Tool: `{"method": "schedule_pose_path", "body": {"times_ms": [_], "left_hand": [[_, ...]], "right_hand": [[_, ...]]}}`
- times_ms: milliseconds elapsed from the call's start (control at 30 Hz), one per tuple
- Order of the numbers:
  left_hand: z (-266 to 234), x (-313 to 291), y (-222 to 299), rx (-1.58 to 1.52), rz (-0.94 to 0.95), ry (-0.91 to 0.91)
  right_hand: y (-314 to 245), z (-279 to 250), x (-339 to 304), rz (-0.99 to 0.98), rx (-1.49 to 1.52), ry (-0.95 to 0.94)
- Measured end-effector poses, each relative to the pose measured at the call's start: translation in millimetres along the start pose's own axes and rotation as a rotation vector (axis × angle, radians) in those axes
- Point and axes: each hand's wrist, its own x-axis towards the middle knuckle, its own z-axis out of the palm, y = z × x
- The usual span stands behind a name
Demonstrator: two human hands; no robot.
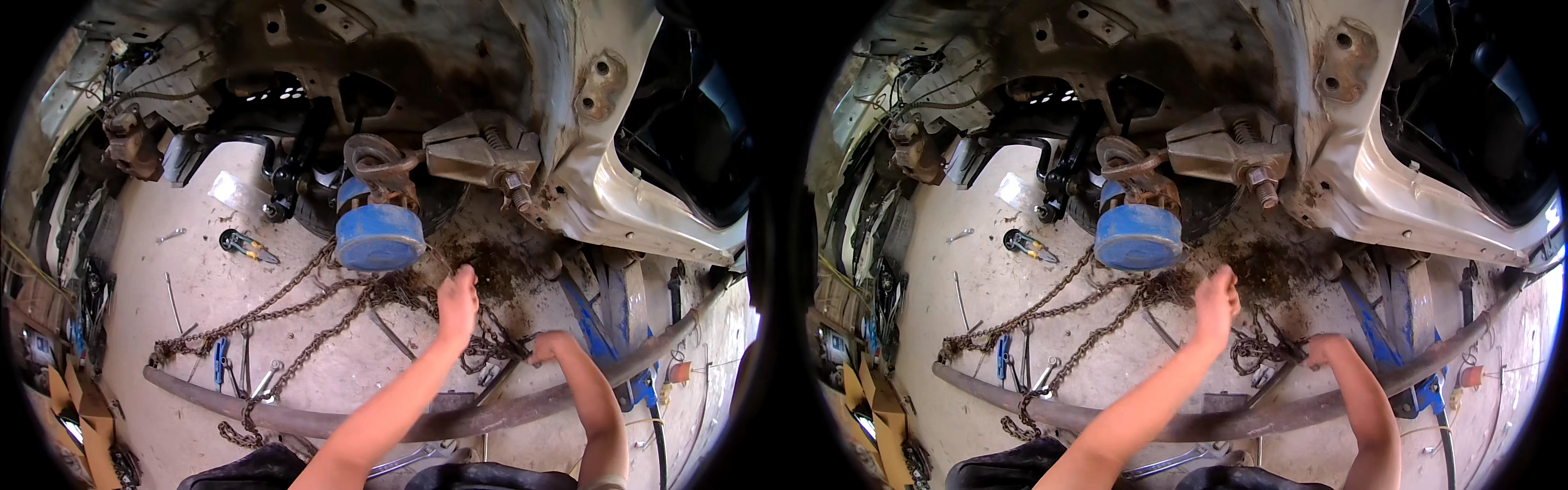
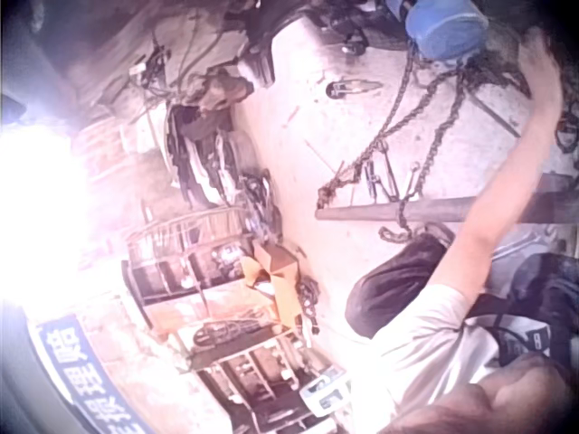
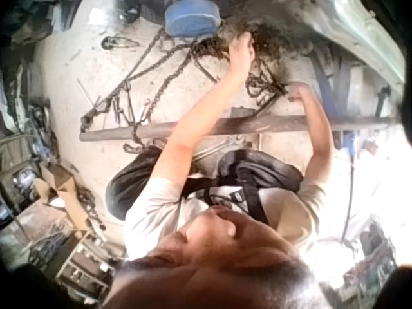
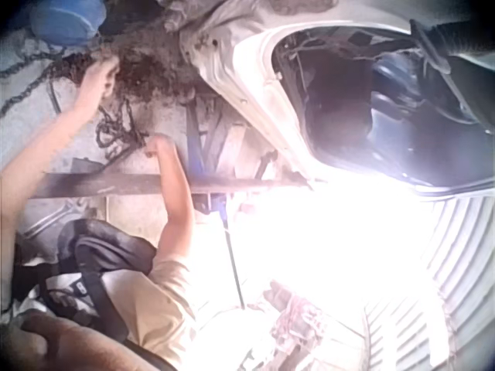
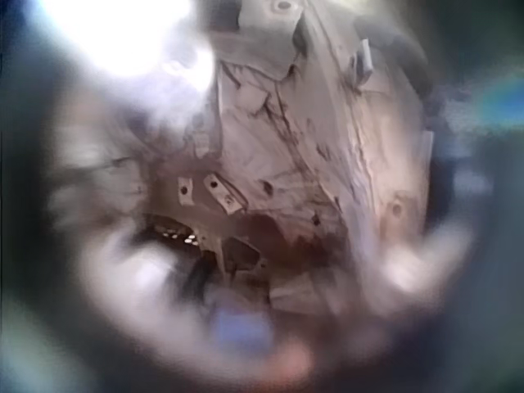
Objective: The person operates a blue chain hoist attached to a vehicle chassis in a workshop. They pull the chain to lift the hoist and use a metal bar to adjust the chain's position and tension. The person repeatedly manipulates the chain and the hoist body to secure the load.
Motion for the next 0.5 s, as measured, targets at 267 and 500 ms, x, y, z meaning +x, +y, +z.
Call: {"method": "schedule_pose_path", "body": {"times_ms": [267,500], "left_hand": [[-23,-53,-24,0.608,0.054,-0.087],[-117,-46,-13,0.651,0.354,0.206]], "right_hand": [[-157,-123,-57,-0.789,1.312,0.371],[-160,-122,-62,-0.636,0.914,0.817]]}}
